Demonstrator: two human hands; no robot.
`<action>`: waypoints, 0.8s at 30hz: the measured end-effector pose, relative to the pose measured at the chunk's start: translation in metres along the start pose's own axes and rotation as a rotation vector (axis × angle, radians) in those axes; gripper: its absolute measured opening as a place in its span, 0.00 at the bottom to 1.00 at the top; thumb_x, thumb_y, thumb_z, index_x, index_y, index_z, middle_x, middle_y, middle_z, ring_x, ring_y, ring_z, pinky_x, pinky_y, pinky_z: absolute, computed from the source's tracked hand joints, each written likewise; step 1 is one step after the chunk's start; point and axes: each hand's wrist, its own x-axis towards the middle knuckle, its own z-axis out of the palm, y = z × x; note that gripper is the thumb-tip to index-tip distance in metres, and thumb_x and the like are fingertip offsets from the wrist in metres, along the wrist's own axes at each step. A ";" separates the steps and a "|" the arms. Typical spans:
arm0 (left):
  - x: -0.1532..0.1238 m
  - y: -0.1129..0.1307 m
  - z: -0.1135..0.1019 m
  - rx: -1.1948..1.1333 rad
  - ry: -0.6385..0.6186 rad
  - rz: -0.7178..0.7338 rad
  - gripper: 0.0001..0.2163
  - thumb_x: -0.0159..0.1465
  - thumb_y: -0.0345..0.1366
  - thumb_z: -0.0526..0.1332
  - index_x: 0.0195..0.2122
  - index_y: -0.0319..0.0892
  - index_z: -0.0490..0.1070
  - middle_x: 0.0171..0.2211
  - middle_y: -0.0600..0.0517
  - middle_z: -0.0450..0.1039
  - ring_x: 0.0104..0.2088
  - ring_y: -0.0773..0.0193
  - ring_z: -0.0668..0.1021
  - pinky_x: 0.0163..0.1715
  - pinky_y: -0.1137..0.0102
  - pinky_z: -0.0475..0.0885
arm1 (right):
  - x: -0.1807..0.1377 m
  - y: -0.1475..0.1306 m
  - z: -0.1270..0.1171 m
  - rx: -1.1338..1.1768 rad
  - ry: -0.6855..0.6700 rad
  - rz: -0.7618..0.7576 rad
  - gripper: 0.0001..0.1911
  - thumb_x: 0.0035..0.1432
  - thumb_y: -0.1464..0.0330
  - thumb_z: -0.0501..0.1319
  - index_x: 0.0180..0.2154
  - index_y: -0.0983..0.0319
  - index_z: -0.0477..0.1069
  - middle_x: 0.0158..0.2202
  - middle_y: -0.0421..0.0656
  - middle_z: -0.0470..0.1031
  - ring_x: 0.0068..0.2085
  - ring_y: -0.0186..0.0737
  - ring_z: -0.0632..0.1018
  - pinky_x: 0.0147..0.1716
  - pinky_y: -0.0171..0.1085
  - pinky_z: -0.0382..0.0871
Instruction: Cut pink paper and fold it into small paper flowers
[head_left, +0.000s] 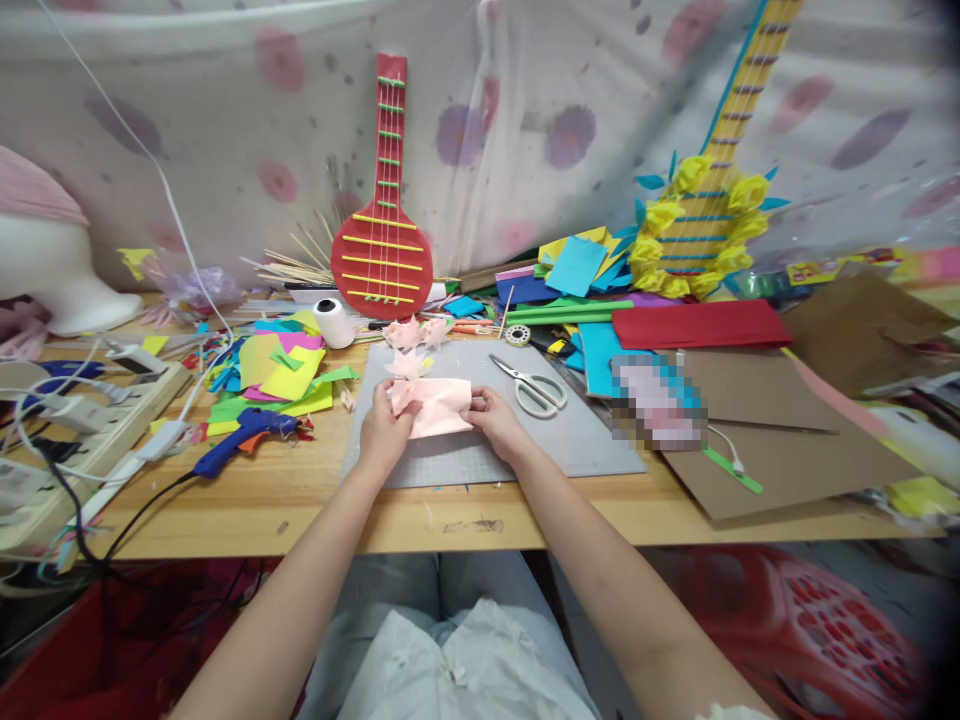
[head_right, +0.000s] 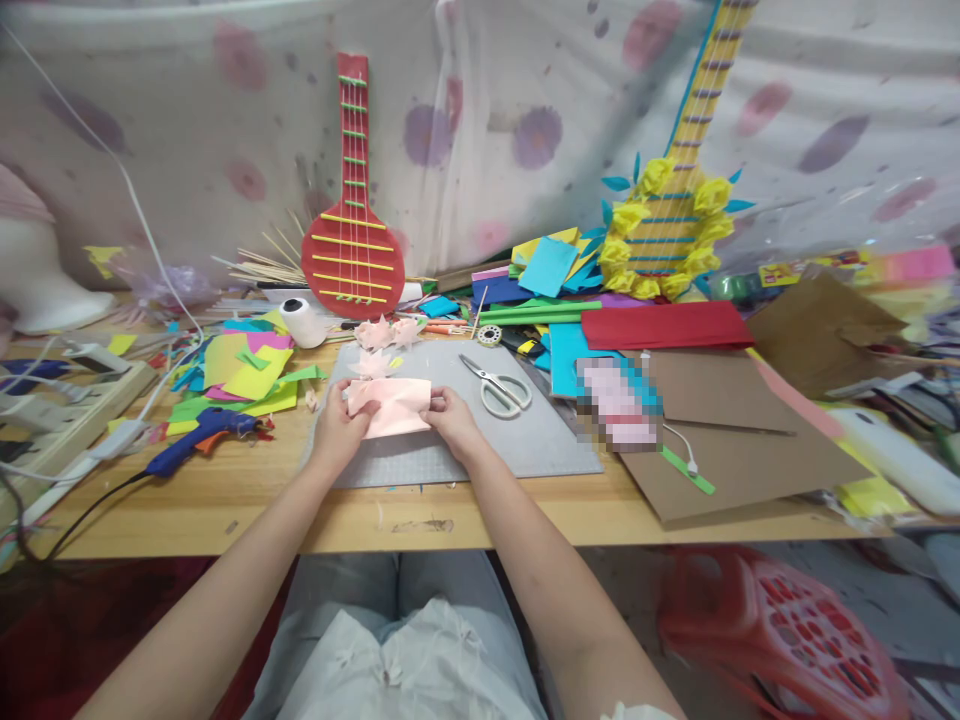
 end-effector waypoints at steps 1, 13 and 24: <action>-0.001 0.002 0.001 -0.053 -0.025 -0.009 0.25 0.48 0.39 0.64 0.48 0.43 0.63 0.24 0.54 0.70 0.24 0.62 0.73 0.27 0.69 0.65 | -0.001 -0.001 -0.001 0.016 -0.004 0.014 0.21 0.31 0.73 0.64 0.33 0.60 0.62 0.26 0.36 0.73 0.25 0.31 0.72 0.25 0.31 0.63; 0.004 0.028 -0.006 -0.312 -0.361 -0.185 0.34 0.42 0.32 0.65 0.54 0.40 0.61 0.27 0.54 0.71 0.20 0.70 0.70 0.19 0.76 0.63 | 0.008 -0.026 -0.001 -0.130 -0.168 0.064 0.35 0.34 0.69 0.69 0.48 0.59 0.63 0.30 0.40 0.74 0.30 0.37 0.75 0.27 0.34 0.66; 0.019 0.024 -0.031 -0.533 -0.279 -0.341 0.32 0.46 0.35 0.66 0.54 0.41 0.61 0.20 0.58 0.68 0.12 0.78 0.59 0.12 0.78 0.54 | 0.012 -0.032 0.008 -0.447 -0.250 -0.089 0.09 0.41 0.66 0.63 0.27 0.64 0.69 0.22 0.36 0.69 0.24 0.31 0.67 0.22 0.30 0.56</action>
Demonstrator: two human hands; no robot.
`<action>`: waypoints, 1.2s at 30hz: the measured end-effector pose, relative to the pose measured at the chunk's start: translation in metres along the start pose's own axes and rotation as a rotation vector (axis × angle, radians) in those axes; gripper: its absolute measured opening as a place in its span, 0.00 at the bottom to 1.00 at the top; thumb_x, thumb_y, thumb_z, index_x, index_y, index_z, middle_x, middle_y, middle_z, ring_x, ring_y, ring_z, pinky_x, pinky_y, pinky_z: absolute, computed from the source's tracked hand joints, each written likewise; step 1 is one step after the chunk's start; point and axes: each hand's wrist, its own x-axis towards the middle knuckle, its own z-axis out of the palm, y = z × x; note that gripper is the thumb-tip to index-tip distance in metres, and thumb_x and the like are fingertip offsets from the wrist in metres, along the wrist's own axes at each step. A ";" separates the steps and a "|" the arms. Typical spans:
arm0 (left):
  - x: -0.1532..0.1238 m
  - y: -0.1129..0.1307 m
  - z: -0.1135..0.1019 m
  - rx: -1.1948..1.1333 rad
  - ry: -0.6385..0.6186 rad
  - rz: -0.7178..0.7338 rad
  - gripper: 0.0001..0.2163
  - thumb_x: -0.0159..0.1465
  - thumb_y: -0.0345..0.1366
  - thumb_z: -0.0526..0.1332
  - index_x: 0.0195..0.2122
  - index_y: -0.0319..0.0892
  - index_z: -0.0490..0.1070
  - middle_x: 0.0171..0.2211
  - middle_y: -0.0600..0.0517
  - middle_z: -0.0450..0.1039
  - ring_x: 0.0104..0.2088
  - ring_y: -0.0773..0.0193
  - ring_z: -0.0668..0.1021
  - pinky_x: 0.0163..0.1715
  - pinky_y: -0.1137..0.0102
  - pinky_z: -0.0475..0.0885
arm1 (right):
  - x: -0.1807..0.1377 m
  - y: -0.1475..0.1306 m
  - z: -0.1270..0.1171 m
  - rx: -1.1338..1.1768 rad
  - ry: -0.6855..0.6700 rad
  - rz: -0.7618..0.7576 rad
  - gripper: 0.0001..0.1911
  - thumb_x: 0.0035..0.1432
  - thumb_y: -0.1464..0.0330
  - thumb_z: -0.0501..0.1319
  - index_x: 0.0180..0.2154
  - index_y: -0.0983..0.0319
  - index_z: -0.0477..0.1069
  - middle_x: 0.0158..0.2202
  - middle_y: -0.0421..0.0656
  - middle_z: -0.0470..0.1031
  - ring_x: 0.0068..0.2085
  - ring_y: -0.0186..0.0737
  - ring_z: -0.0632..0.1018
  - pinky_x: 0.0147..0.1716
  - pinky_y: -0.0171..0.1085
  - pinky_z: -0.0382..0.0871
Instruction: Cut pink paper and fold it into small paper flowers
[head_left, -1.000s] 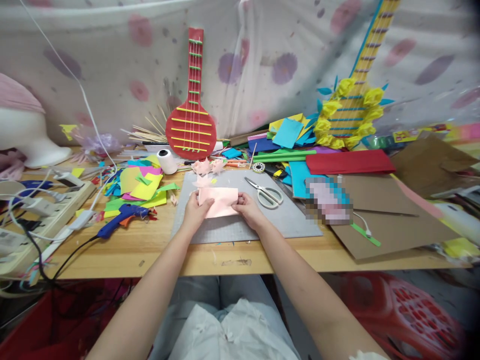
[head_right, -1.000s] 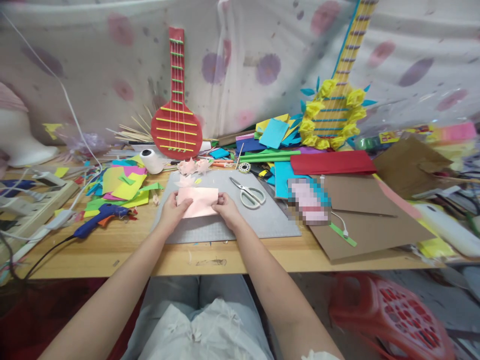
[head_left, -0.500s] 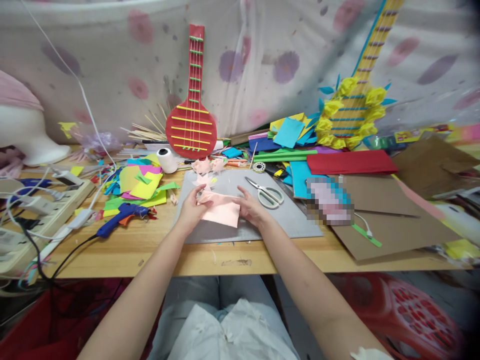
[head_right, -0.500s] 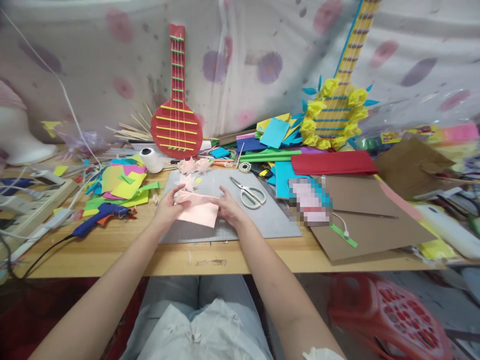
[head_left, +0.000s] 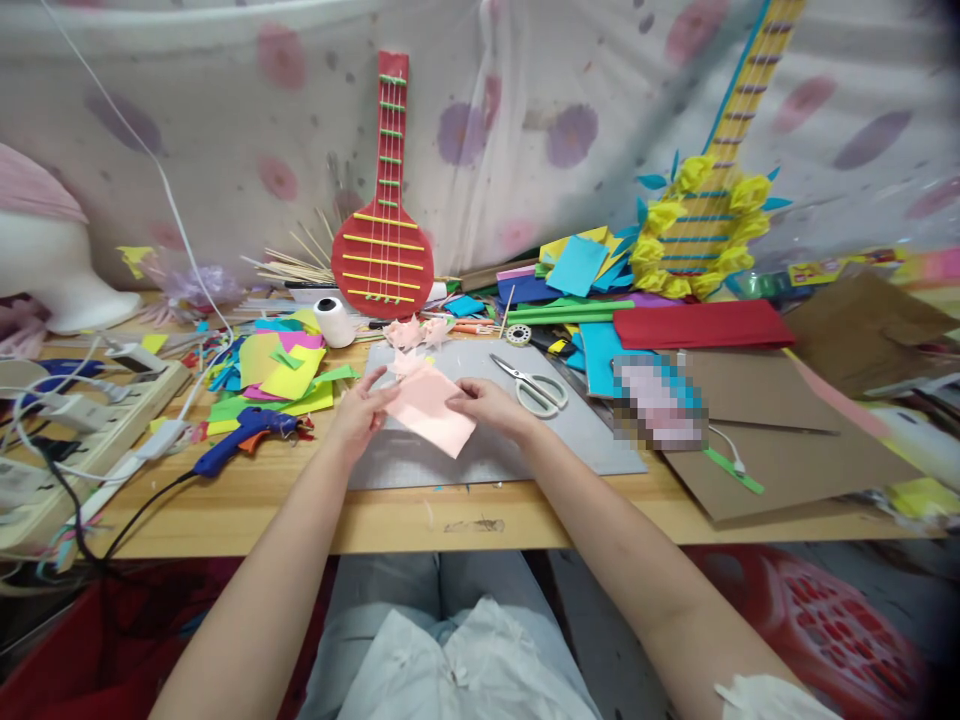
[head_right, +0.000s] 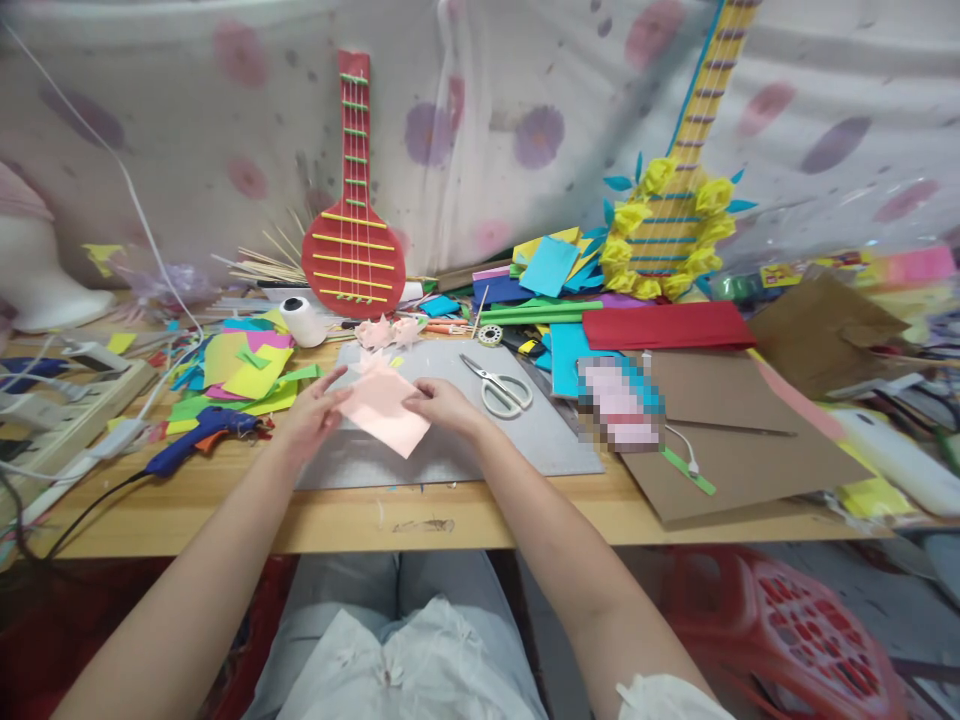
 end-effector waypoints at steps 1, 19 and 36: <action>0.001 0.000 -0.001 -0.097 0.011 -0.006 0.29 0.47 0.37 0.66 0.52 0.41 0.62 0.23 0.56 0.70 0.13 0.78 0.61 0.13 0.78 0.57 | 0.001 0.001 0.002 0.019 0.056 0.007 0.10 0.40 0.66 0.62 0.27 0.64 0.69 0.23 0.37 0.69 0.24 0.31 0.68 0.22 0.30 0.57; 0.007 -0.016 0.058 -0.529 0.275 -0.288 0.07 0.61 0.34 0.55 0.33 0.37 0.69 0.25 0.49 0.74 0.26 0.63 0.77 0.36 0.64 0.74 | -0.013 -0.004 0.024 -0.759 0.211 -0.145 0.05 0.52 0.68 0.53 0.31 0.62 0.65 0.30 0.41 0.71 0.31 0.34 0.69 0.27 0.31 0.55; -0.002 -0.010 0.052 -0.232 0.043 -0.282 0.08 0.52 0.23 0.60 0.35 0.34 0.71 0.30 0.45 0.77 0.27 0.62 0.78 0.32 0.68 0.74 | 0.002 0.010 0.012 0.120 0.122 0.188 0.11 0.44 0.66 0.64 0.29 0.64 0.65 0.20 0.37 0.68 0.21 0.29 0.68 0.18 0.28 0.59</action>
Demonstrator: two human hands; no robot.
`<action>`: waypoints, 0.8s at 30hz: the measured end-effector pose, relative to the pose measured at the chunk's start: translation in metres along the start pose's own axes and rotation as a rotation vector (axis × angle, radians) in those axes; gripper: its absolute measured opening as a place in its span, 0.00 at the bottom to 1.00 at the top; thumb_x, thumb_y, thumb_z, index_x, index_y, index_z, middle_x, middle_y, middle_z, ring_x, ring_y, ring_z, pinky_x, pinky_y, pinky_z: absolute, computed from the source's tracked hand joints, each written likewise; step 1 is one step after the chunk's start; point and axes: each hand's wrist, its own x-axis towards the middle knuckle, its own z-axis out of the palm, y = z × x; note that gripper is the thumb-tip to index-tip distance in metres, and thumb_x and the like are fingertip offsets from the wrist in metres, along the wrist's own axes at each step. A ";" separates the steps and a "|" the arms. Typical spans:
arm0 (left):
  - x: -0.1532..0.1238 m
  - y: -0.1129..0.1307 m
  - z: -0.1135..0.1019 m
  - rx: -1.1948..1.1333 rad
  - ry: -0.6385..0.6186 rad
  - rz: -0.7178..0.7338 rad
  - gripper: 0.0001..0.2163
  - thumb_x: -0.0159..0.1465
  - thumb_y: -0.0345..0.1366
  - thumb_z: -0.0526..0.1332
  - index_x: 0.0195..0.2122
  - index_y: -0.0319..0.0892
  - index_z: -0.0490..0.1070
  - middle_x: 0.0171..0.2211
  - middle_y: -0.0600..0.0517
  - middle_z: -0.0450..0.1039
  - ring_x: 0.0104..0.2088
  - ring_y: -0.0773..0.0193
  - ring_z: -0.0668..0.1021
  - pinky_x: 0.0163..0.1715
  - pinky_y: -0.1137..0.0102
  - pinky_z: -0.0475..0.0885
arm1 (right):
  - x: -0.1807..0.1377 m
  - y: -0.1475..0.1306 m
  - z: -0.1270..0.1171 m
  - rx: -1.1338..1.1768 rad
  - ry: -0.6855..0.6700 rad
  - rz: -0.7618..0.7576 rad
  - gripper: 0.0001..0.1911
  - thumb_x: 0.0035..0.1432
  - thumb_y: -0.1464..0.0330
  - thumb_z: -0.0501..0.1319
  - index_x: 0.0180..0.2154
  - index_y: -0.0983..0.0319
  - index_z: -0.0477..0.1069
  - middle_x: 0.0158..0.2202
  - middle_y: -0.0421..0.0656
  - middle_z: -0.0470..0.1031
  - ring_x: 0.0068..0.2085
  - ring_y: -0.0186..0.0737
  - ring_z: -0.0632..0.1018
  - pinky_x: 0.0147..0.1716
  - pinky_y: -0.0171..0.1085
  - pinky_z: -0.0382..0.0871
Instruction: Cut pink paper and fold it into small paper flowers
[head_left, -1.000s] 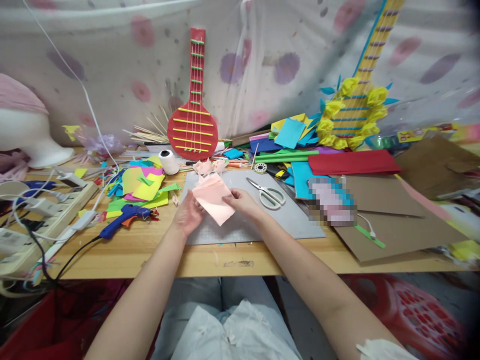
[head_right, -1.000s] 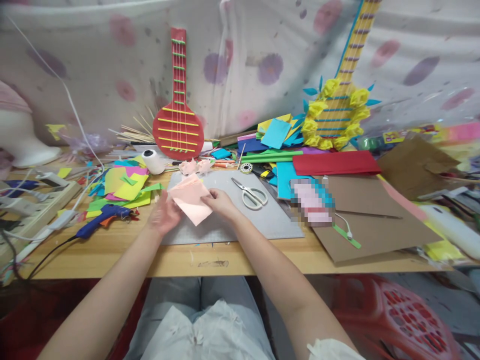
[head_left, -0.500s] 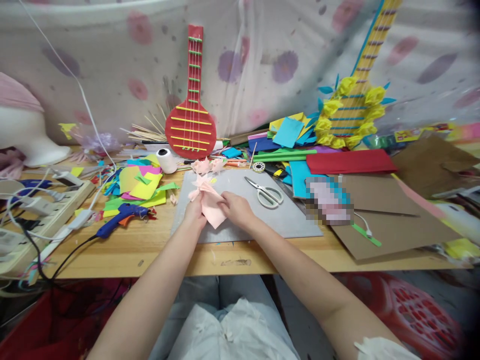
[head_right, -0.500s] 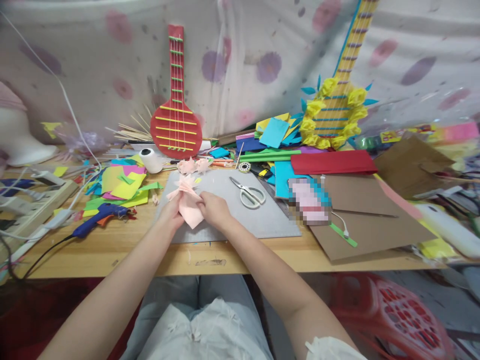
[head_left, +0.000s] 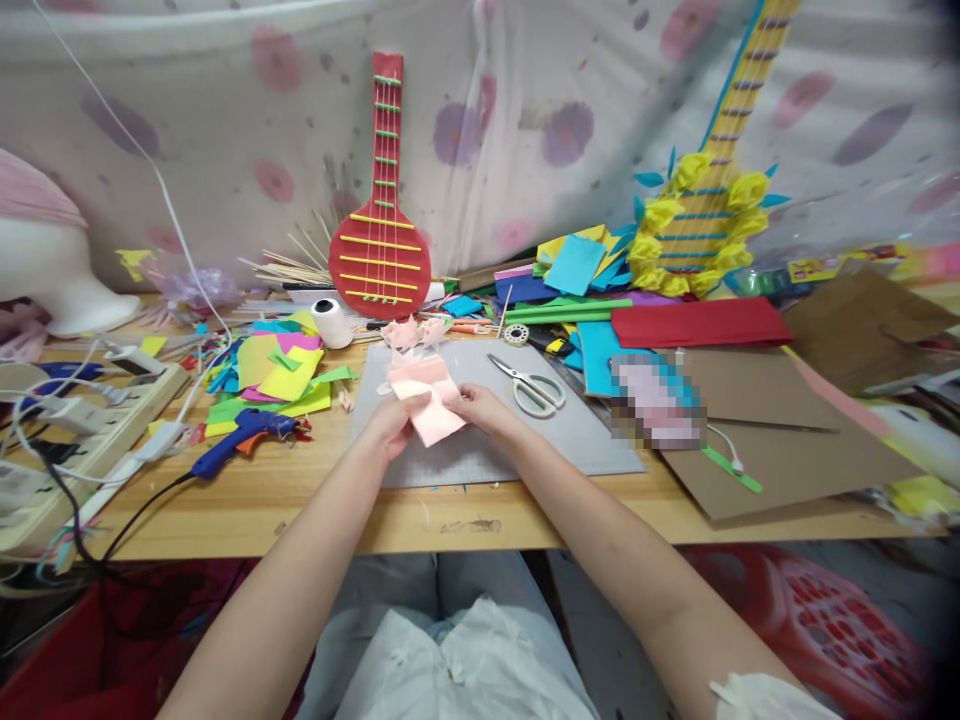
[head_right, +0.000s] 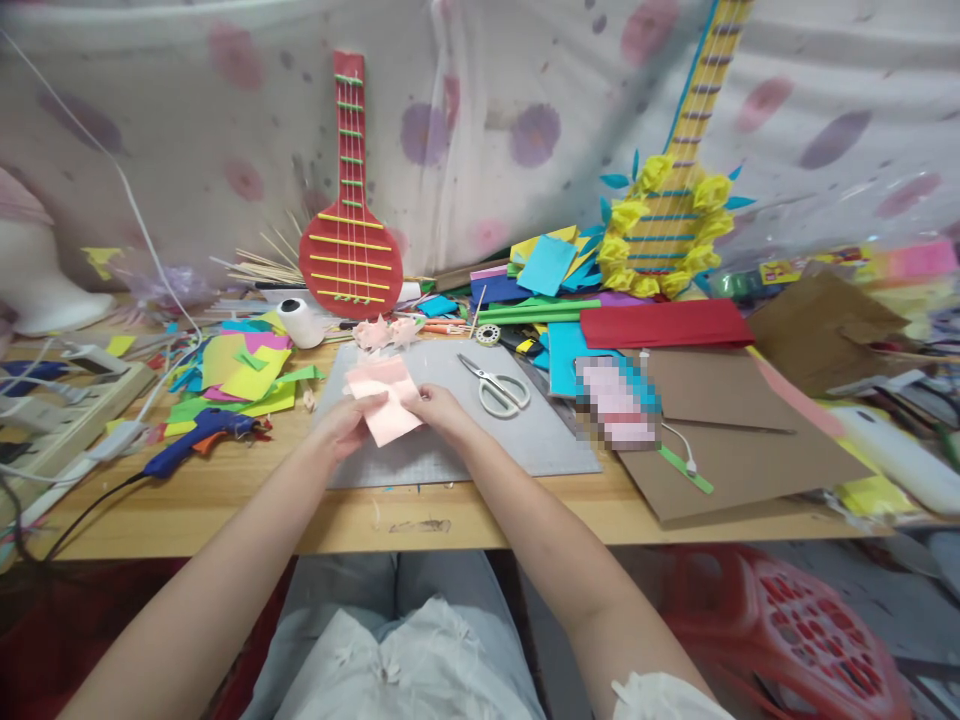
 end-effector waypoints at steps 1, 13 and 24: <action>0.000 -0.001 0.002 0.014 0.010 0.032 0.10 0.51 0.21 0.60 0.34 0.34 0.71 0.29 0.46 0.77 0.27 0.63 0.78 0.31 0.69 0.74 | -0.001 0.000 0.000 -0.015 0.008 -0.008 0.11 0.44 0.66 0.64 0.28 0.64 0.65 0.20 0.37 0.68 0.21 0.29 0.68 0.18 0.28 0.59; -0.004 0.020 -0.019 -0.151 0.136 0.174 0.13 0.50 0.19 0.60 0.35 0.38 0.71 0.31 0.50 0.76 0.28 0.66 0.78 0.33 0.71 0.75 | -0.016 -0.017 -0.105 -1.189 0.498 -0.078 0.09 0.51 0.71 0.56 0.37 0.64 0.69 0.40 0.49 0.73 0.43 0.43 0.72 0.40 0.37 0.63; -0.003 0.020 -0.033 -0.276 0.129 0.146 0.14 0.52 0.19 0.58 0.38 0.38 0.71 0.31 0.50 0.77 0.28 0.66 0.78 0.33 0.72 0.76 | -0.007 -0.010 -0.115 -1.497 0.271 0.000 0.19 0.53 0.60 0.56 0.41 0.68 0.71 0.42 0.56 0.72 0.45 0.47 0.72 0.41 0.37 0.62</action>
